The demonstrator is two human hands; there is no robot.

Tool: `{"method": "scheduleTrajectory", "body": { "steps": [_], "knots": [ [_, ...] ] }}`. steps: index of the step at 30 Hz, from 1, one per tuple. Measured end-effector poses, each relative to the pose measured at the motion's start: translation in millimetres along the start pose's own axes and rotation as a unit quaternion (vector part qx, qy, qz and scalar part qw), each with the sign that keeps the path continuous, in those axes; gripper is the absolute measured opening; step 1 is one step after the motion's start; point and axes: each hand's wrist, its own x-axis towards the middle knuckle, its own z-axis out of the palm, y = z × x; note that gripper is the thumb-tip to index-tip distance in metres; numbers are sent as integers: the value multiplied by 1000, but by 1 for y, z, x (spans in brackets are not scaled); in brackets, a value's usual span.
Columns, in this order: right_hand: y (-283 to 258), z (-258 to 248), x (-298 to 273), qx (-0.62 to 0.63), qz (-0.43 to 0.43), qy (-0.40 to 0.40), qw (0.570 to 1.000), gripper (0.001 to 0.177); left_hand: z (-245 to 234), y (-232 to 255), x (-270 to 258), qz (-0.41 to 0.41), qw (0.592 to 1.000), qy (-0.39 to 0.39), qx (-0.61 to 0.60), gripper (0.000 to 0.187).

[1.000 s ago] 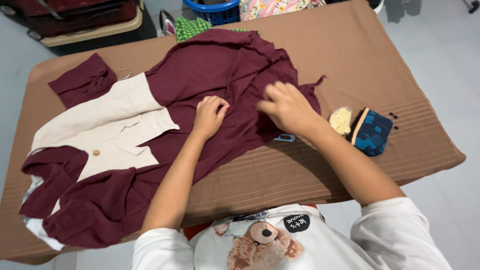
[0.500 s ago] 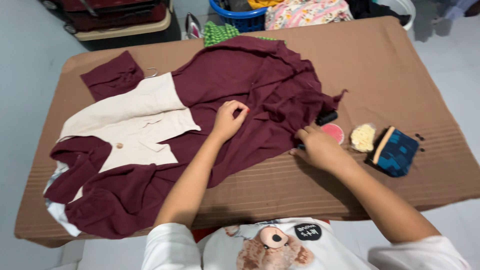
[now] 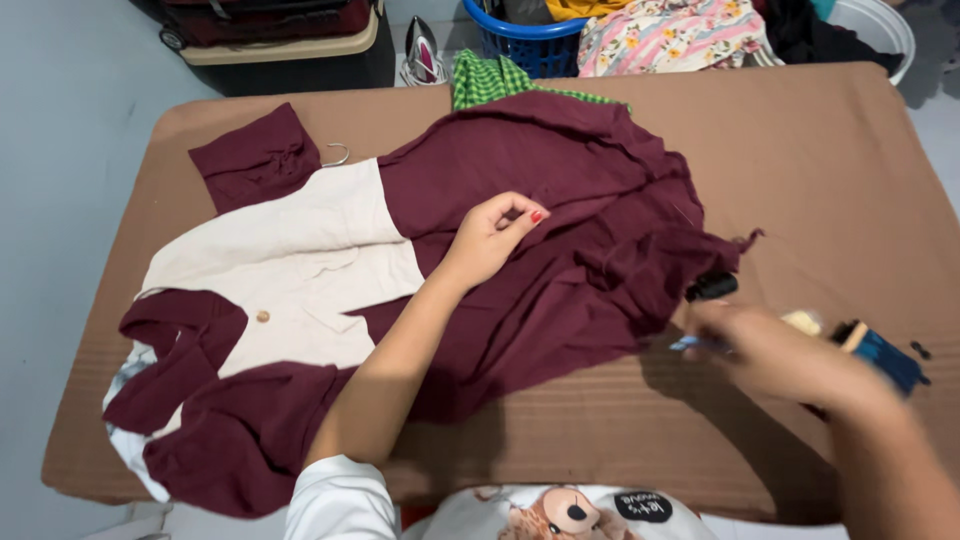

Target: The person sews a button onto a maroon and white shirt using a needle and thread, then switches to a patterned white shirt and sews another button. The person uses a seam ripper to remove a thread and secures the button with multiple stitches.

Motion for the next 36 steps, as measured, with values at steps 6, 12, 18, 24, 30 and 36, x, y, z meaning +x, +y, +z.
{"method": "scheduleTrajectory", "body": {
  "steps": [6, 12, 18, 24, 30, 36],
  "knots": [
    [-47, -40, 57, 69, -76, 111, 988, 24, -8, 44, 41, -48, 997, -63, -21, 11],
    [-58, -17, 122, 120, -130, 212, 961, 29, -13, 68, 41, 8, 999, -20, -24, 9],
    [-53, 0, 130, 145, -93, 232, 957, 27, -9, 73, 36, 7, 1000, -16, -15, 9],
    [-51, 5, 137, 161, -90, 243, 952, 24, -7, 70, 35, -13, 999, -25, -31, 11],
    [-50, 9, 139, 151, -77, 250, 953, 23, -7, 66, 35, -12, 999, -29, -42, 12],
    [-50, 10, 141, 146, -90, 248, 953, 21, -3, 64, 35, -6, 999, -29, -42, 12]
  ]
}}
